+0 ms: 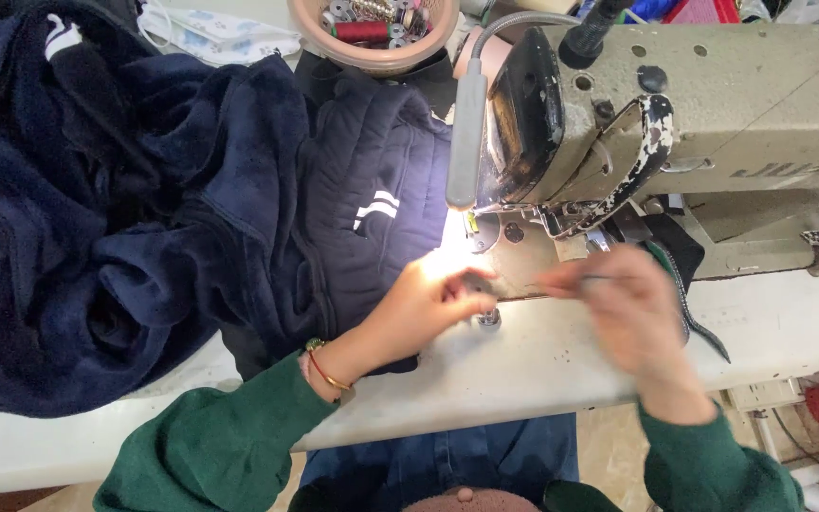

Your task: Sewing a dark blue fabric waistband onto a garment using an industrial sewing machine, involving careful alignment and feeding of the material.

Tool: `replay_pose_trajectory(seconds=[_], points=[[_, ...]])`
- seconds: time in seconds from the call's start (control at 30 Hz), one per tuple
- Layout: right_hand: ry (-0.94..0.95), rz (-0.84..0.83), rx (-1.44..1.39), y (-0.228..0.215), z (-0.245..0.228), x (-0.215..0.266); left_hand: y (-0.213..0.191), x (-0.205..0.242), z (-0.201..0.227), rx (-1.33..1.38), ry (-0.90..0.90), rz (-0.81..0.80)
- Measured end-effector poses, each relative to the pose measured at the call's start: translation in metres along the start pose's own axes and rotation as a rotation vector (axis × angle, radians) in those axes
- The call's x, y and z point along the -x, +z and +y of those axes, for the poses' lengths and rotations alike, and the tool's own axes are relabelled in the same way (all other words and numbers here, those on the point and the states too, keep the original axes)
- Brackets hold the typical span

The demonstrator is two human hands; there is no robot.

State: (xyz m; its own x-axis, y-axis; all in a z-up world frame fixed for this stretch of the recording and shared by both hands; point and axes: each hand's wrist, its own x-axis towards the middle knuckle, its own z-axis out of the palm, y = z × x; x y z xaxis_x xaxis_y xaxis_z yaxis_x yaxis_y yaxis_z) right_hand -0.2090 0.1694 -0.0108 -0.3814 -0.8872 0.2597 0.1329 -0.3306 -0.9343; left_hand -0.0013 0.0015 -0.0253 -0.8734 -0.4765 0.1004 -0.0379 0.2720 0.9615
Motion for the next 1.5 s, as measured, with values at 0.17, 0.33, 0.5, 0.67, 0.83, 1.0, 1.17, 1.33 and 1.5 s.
replay_pose_trajectory(seconds=[0.17, 0.33, 0.5, 0.67, 0.83, 1.0, 1.17, 1.33, 1.5], points=[[-0.077, -0.008, -0.004, -0.065, -0.067, 0.026, 0.006, 0.019, 0.025, -0.44, 0.266, -0.232], [0.018, 0.061, 0.248, -0.063, -0.052, 0.047, 0.01, 0.012, 0.018, -0.22, 0.194, -0.134], [0.23, -0.072, 0.702, 0.049, -0.037, -0.006, 0.006, -0.001, 0.018, 0.77, -0.324, 0.067], [0.256, -0.045, 0.631, 0.065, -0.018, -0.026, 0.004, -0.001, 0.017, 0.821, -0.353, 0.089], [0.282, 0.011, 0.6, 0.055, -0.006, -0.024, 0.001, 0.0, 0.022, 0.844, -0.334, 0.056], [0.235, -0.013, 0.624, 0.06, -0.007, -0.026, 0.005, 0.0, 0.024, 0.765, -0.32, 0.069], [0.139, -0.035, 0.729, 0.056, 0.002, -0.019, 0.002, -0.001, 0.031, 0.817, -0.284, 0.152], [0.147, 0.016, 0.519, 0.064, 0.007, -0.016, 0.006, -0.001, 0.018, 0.803, -0.277, 0.127], [0.093, 0.004, 0.664, 0.074, -0.007, -0.024, 0.005, -0.001, 0.02, 0.811, -0.275, 0.187]])
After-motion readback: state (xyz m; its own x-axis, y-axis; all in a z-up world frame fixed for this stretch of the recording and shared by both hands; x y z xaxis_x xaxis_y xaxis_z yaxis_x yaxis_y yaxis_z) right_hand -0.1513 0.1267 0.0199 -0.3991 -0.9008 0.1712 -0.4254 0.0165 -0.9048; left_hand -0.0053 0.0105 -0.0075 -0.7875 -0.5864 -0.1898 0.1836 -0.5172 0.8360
